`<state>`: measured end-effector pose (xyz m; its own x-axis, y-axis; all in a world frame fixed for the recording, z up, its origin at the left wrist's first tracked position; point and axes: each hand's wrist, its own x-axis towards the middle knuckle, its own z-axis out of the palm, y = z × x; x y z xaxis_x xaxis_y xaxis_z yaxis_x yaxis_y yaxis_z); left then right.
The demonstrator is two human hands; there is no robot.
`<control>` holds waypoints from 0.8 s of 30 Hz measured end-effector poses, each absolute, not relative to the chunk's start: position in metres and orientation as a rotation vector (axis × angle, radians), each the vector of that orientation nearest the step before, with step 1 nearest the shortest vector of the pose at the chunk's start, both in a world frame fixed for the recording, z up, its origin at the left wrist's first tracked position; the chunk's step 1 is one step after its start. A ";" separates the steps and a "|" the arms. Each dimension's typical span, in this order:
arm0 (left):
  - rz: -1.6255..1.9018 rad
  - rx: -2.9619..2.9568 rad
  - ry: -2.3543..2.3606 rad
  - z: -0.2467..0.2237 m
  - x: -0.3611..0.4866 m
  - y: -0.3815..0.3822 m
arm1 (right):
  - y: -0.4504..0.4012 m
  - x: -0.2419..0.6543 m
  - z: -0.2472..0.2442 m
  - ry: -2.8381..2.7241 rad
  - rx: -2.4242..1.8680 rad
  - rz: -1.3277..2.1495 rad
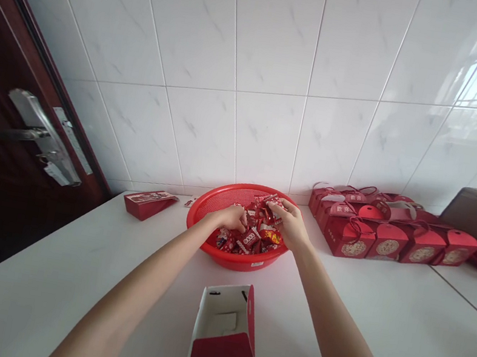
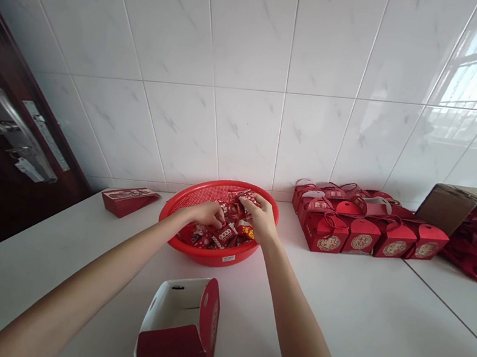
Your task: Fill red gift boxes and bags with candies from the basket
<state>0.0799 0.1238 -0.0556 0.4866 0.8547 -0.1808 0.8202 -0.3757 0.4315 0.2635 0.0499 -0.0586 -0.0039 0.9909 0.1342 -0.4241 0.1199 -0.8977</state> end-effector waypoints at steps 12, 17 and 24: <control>0.991 1.835 1.199 -0.053 0.035 0.081 | 0.048 0.264 -0.057 -0.930 -0.753 1.334; 1.128 1.684 1.160 -0.053 0.030 0.063 | 0.045 0.264 -0.056 -0.942 -0.766 1.332; 1.248 1.685 1.137 -0.058 0.031 0.044 | 0.045 0.264 -0.056 -0.951 -0.768 1.327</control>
